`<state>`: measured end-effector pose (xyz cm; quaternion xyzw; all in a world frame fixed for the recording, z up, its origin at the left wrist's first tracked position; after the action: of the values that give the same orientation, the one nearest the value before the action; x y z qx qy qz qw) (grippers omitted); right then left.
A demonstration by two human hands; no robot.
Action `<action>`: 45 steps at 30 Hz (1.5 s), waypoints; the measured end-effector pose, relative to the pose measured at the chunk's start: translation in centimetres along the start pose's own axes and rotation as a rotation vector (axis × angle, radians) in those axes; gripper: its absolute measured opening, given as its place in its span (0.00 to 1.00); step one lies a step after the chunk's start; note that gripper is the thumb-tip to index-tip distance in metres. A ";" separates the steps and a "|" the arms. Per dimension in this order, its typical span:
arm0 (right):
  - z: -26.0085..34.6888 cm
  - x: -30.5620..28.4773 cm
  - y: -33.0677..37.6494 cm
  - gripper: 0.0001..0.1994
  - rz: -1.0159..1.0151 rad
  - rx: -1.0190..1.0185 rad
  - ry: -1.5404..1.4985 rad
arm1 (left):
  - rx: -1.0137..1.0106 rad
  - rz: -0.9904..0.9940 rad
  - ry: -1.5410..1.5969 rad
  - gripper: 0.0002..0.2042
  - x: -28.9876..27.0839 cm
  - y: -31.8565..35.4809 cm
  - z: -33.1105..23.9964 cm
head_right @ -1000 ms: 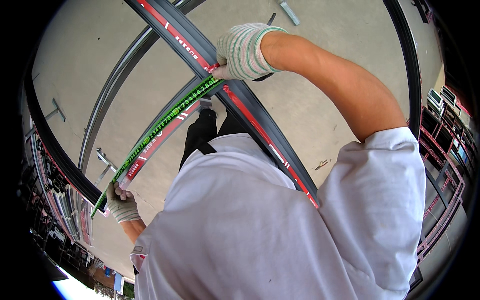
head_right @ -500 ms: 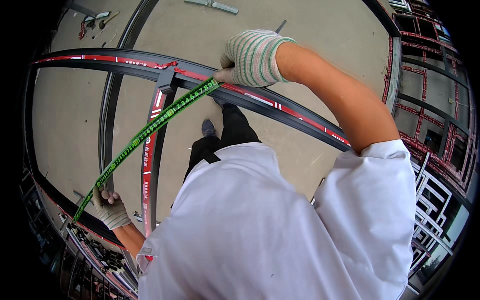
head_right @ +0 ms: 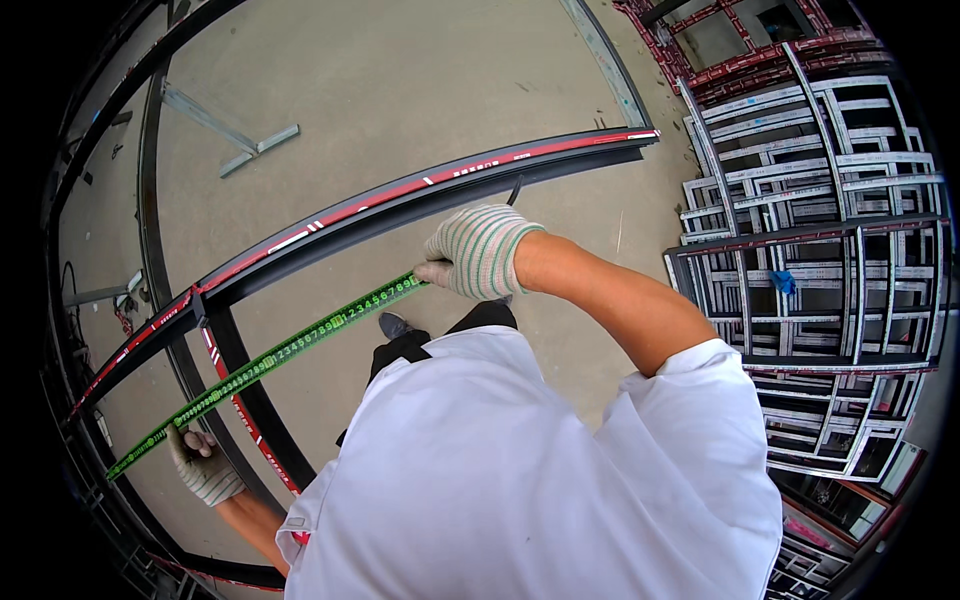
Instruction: The person uses a tape measure to measure the dimensions of several window frames in a workshop. They measure the width and height of multiple frames, moving between different stacks and work areas.
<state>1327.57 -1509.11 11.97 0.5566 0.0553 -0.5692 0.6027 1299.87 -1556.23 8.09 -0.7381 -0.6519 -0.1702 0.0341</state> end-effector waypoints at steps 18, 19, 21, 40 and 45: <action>-42.8 4.6 31.3 0.21 -0.260 0.604 -0.366 | -0.216 0.684 -0.132 0.12 51.9 17.9 20.6; -44.3 4.5 32.2 0.21 -0.297 0.620 -0.403 | -0.226 0.683 -0.142 0.11 54.2 18.5 21.7; -46.3 4.2 33.6 0.20 -0.365 0.636 -0.495 | -0.245 0.709 -0.160 0.10 58.6 19.5 22.4; -73.4 -9.3 27.4 0.20 -0.511 0.489 -0.511 | -0.425 0.807 0.178 0.12 94.3 21.2 36.3; -83.1 -13.9 22.6 0.20 -0.429 0.422 -0.499 | -0.336 0.765 0.181 0.13 101.4 22.9 40.1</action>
<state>1386.74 -1445.49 4.29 0.4888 -0.0962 -0.7988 0.3372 1339.80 -1452.27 4.38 -0.9042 -0.2887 -0.3133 0.0314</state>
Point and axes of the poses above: each hand's wrist, its own y-axis away from the middle knuckle, its own x-axis out of the palm, z = x × y, the point moved 4 cm from there along -y, towards the middle knuckle, and after that the axes turned 4 degrees about x, right-handed, at the moved point
